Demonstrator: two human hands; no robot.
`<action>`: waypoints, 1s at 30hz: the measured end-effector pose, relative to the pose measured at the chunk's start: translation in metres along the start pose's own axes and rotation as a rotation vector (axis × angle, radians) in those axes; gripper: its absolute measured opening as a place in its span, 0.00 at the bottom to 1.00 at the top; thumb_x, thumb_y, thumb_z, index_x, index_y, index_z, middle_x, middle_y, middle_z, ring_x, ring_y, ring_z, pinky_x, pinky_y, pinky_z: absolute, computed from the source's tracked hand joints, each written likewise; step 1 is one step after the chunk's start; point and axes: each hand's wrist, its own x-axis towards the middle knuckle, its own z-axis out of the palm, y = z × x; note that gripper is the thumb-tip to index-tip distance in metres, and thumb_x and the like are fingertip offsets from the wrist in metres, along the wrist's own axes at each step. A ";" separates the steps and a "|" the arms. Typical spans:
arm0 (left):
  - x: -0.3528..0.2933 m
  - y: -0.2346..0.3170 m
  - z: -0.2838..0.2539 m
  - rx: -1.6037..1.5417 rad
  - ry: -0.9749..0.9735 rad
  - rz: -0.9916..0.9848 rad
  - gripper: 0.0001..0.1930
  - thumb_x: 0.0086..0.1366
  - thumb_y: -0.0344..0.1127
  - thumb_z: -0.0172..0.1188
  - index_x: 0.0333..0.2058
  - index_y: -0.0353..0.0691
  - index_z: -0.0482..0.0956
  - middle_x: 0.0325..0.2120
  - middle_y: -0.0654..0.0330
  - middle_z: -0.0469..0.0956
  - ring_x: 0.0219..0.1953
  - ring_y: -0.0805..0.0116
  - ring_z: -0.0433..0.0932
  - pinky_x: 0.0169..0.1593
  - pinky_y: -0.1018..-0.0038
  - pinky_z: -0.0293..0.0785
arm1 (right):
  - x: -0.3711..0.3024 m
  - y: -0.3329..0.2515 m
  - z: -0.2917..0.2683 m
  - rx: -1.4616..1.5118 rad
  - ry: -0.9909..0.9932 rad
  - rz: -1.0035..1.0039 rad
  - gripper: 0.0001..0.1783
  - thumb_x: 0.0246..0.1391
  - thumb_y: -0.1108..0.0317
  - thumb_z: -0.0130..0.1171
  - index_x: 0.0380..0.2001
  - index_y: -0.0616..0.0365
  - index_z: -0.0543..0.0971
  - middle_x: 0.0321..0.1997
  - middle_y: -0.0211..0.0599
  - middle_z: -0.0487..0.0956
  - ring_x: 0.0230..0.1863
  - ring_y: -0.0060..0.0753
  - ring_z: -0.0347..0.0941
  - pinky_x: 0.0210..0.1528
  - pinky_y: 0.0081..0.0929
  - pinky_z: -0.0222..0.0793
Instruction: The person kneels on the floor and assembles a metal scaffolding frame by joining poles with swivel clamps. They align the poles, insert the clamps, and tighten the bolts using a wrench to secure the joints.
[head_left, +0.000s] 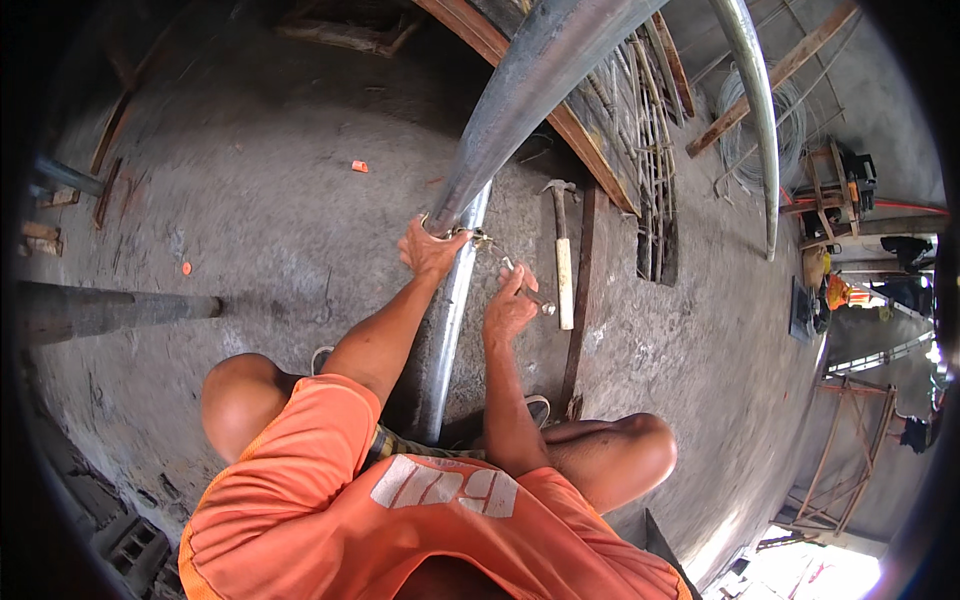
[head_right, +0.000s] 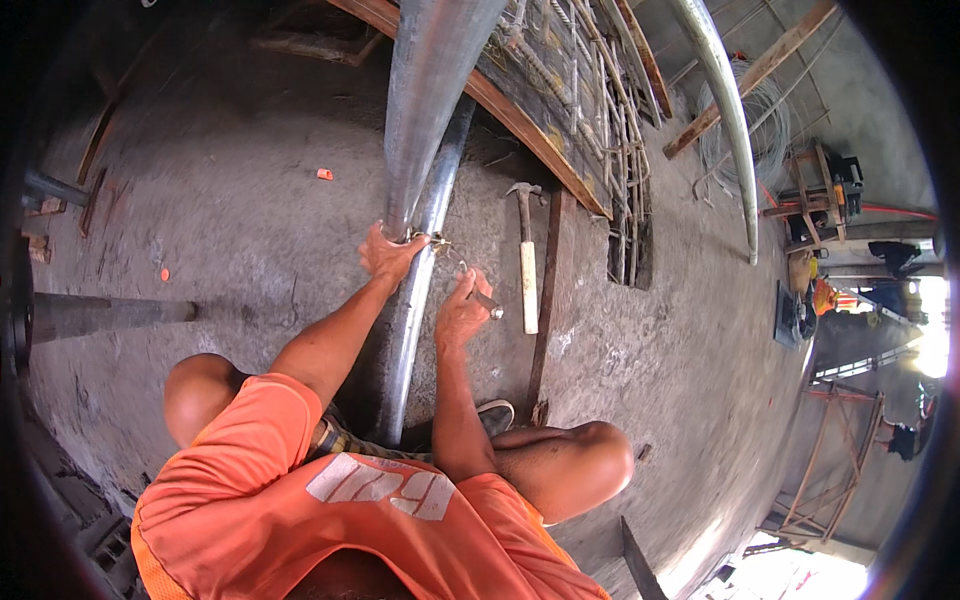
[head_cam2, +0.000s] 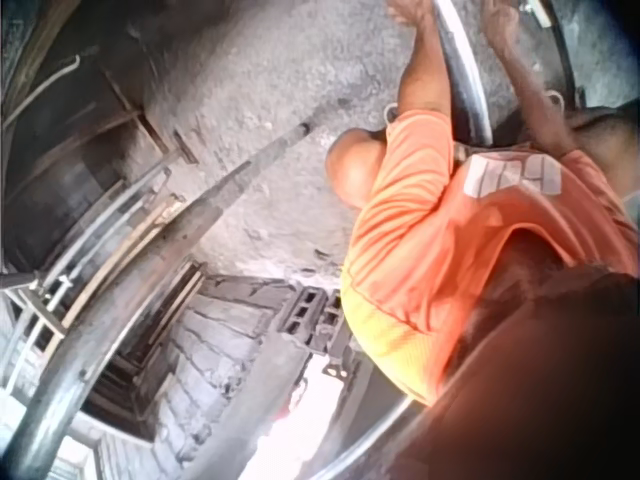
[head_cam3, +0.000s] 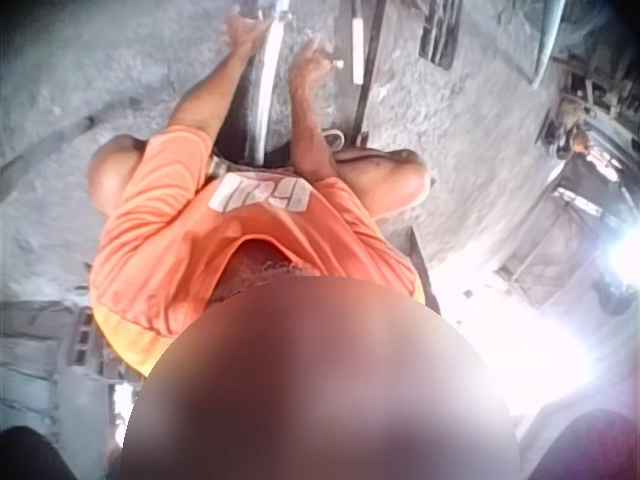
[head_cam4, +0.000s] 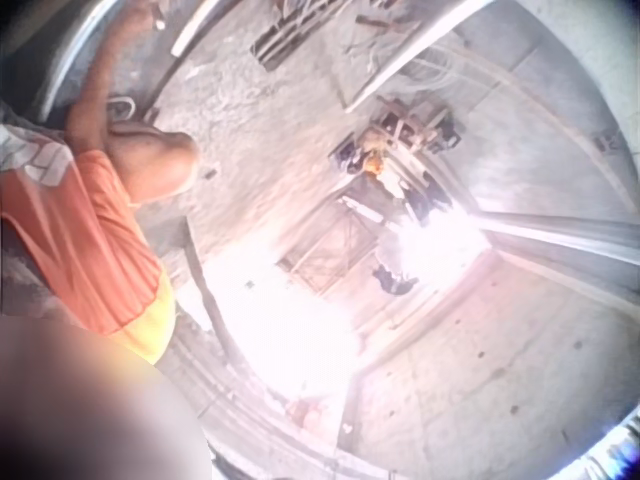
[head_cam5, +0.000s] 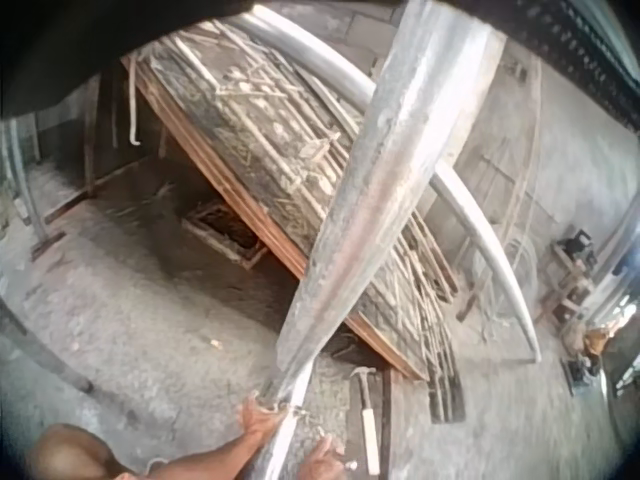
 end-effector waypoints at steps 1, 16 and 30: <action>0.000 0.000 0.000 -0.001 0.011 0.031 0.60 0.40 0.60 0.80 0.67 0.36 0.62 0.64 0.49 0.68 0.67 0.47 0.59 0.69 0.53 0.55 | -0.003 -0.001 0.004 0.028 0.026 0.013 0.13 0.69 0.68 0.54 0.45 0.70 0.79 0.41 0.50 0.83 0.38 0.38 0.83 0.42 0.34 0.80; -0.004 0.005 -0.002 -0.044 -0.002 0.032 0.57 0.42 0.56 0.82 0.67 0.36 0.62 0.63 0.46 0.68 0.68 0.46 0.59 0.69 0.51 0.56 | 0.019 -0.032 0.012 -0.473 -0.127 -0.394 0.15 0.70 0.65 0.51 0.39 0.68 0.80 0.36 0.56 0.81 0.34 0.59 0.80 0.34 0.47 0.75; 0.002 -0.002 0.007 -0.096 0.013 0.042 0.54 0.43 0.53 0.82 0.65 0.39 0.62 0.61 0.48 0.68 0.66 0.46 0.59 0.68 0.52 0.54 | 0.108 -0.021 0.051 -0.700 -0.343 -0.326 0.18 0.70 0.62 0.48 0.45 0.68 0.78 0.35 0.62 0.82 0.36 0.67 0.80 0.38 0.53 0.75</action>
